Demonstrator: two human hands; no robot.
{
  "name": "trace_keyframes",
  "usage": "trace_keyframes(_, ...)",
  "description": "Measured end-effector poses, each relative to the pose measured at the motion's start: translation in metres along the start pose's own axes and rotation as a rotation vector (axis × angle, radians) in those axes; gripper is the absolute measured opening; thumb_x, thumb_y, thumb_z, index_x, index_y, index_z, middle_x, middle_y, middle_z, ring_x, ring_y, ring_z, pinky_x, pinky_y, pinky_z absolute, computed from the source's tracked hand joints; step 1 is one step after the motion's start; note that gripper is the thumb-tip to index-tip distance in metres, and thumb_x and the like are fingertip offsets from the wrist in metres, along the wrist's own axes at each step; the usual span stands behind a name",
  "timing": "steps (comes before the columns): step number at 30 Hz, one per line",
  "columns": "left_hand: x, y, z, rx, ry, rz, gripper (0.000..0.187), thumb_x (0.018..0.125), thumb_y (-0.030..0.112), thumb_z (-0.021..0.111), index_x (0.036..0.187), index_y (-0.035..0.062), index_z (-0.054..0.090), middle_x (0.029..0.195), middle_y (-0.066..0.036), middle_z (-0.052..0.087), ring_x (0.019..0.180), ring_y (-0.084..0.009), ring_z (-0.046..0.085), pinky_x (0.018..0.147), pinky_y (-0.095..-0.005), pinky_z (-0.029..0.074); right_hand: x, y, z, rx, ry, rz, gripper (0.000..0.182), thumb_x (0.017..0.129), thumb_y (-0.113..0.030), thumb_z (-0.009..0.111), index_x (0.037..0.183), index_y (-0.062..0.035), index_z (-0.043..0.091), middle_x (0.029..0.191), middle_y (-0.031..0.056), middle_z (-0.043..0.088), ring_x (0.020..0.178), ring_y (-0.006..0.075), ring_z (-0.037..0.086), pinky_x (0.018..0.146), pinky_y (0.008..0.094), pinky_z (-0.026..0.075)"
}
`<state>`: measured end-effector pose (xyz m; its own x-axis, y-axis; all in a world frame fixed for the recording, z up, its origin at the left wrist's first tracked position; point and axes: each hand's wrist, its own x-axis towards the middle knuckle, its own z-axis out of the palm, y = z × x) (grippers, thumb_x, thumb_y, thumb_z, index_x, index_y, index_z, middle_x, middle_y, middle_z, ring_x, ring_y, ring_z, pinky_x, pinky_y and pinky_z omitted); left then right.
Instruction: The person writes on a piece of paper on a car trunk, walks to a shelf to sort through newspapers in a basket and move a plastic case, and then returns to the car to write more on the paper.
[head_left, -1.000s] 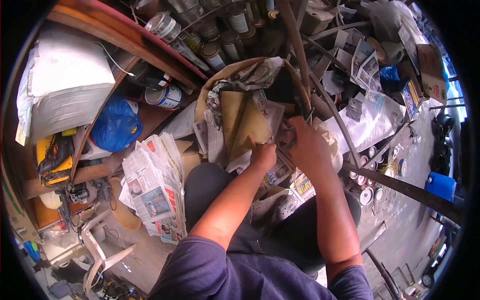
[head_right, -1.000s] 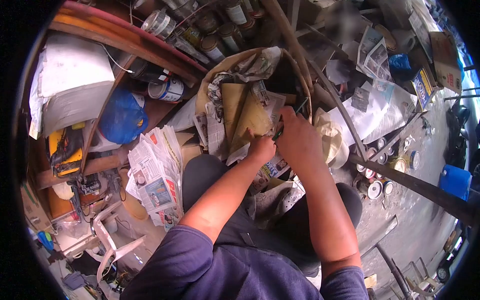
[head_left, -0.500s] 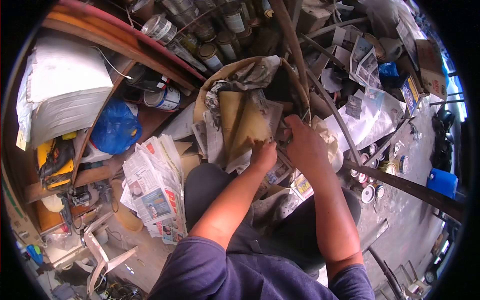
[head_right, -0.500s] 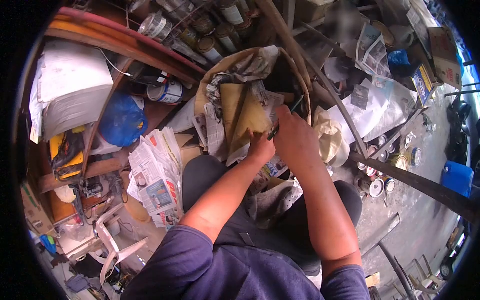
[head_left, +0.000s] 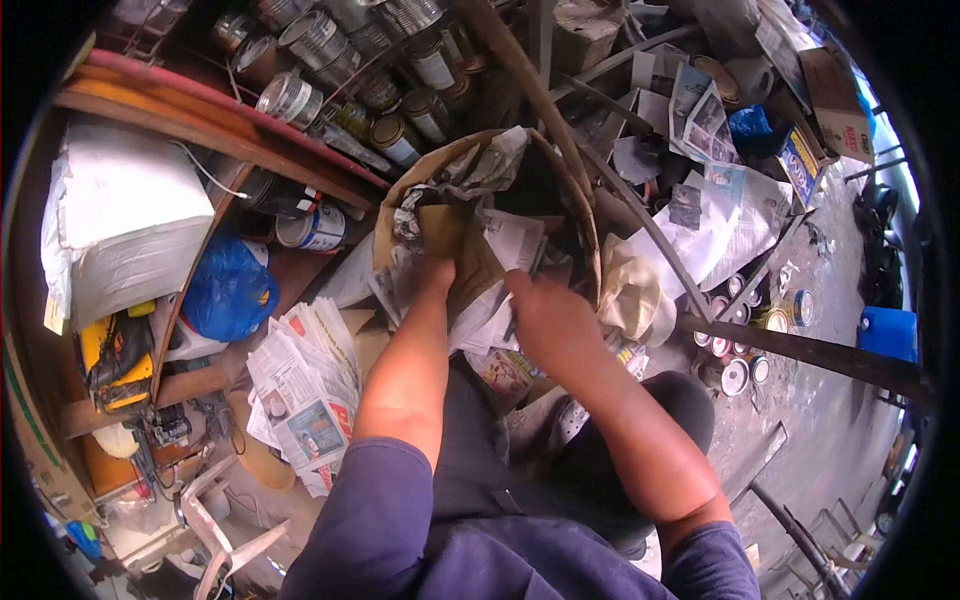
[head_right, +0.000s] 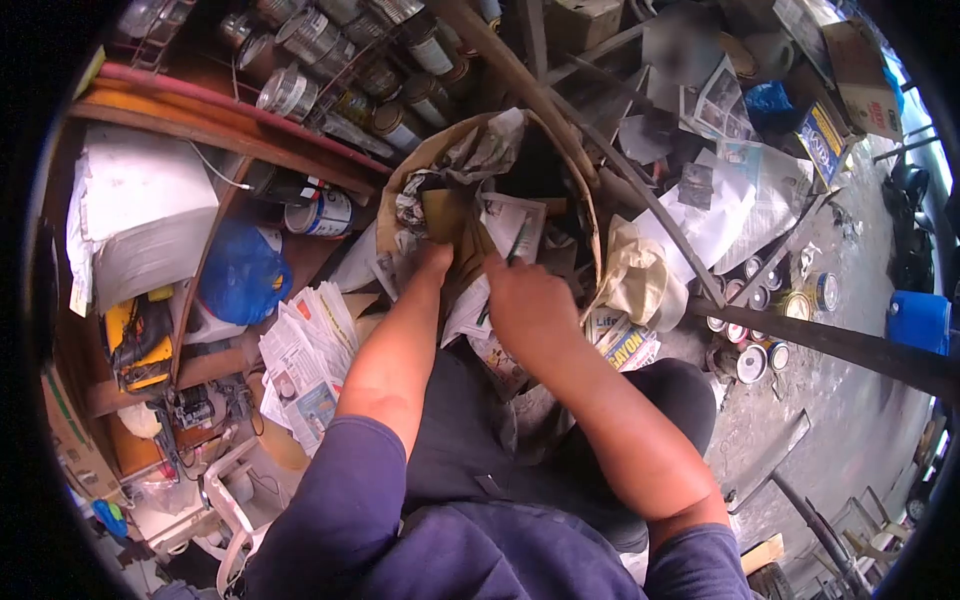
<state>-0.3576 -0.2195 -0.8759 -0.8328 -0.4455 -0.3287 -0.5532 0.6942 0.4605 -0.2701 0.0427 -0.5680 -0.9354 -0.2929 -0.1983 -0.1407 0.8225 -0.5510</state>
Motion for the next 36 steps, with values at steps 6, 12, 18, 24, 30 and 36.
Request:
trace_keyframes(6,0.035,-0.031,0.031,-0.11,0.006,0.023,0.042,0.091,0.03,0.065,0.122,0.0022,0.071,0.122,-0.026,0.072,0.114,-0.0463,0.069,0.094,-0.0542,0.056,-0.011,-0.015,0.013,-0.047,-0.126,-0.143,0.023,0.09,-0.006,0.062,0.113,-0.0038,0.059,0.096,0.0214,0.072,0.09,0.0397,0.074,0.076,0.0496,0.061)
trace_keyframes(12,-0.038,0.053,-0.028,0.205,-0.017,0.142,0.057,0.085,0.039,0.075,0.127,0.001,0.067,0.123,-0.031,0.069,0.117,-0.0464,0.068,0.097,-0.0538,0.054,-0.009,-0.019,0.004,-0.023,-0.209,-0.235,0.029,0.091,-0.006,0.061,0.119,-0.0022,0.059,0.1,0.0223,0.071,0.094,0.0411,0.075,0.078,0.0488,0.062)
trace_keyframes(18,-0.113,0.096,-0.05,-0.205,-0.163,0.276,0.059,0.083,0.037,0.079,0.126,-0.0024,0.066,0.116,-0.029,0.07,0.107,-0.0471,0.069,0.091,-0.054,0.055,-0.001,-0.019,0.007,0.013,-0.22,-0.219,0.029,0.091,-0.006,0.06,0.12,-0.0021,0.06,0.109,0.0271,0.07,0.092,0.0429,0.075,0.078,0.0511,0.062)
trace_keyframes(24,-0.098,0.031,0.009,-0.048,-0.308,0.333,0.079,0.088,0.039,0.078,0.152,0.0044,0.047,0.149,-0.026,0.053,0.139,-0.043,0.049,0.115,-0.0482,0.038,0.004,-0.021,0.017,0.006,-0.318,-0.261,0.033,0.088,-0.007,0.065,0.121,-0.002,0.06,0.12,0.033,0.066,0.092,0.0442,0.075,0.078,0.0518,0.062)
trace_keyframes(30,-0.137,0.063,-0.019,0.314,-0.477,0.275,0.082,0.088,0.041,0.076,0.157,0.0105,0.043,0.153,-0.025,0.052,0.139,-0.0416,0.053,0.114,-0.0525,0.043,0.001,-0.027,0.025,-0.072,-0.3,-0.27,0.035,0.087,-0.01,0.069,0.12,-0.0033,0.062,0.12,0.0288,0.068,0.107,0.0467,0.072,0.088,0.0521,0.061)
trace_keyframes(36,-0.176,0.071,0.019,0.578,-0.506,0.311,0.076,0.087,0.03,0.08,0.151,0.0136,0.043,0.156,-0.02,0.049,0.142,-0.0422,0.05,0.116,-0.0575,0.041,-0.002,-0.036,0.027,-0.125,-0.357,-0.265,0.03,0.091,-0.017,0.069,0.117,-0.0032,0.065,0.117,0.0221,0.071,0.117,0.0416,0.07,0.098,0.0524,0.058)
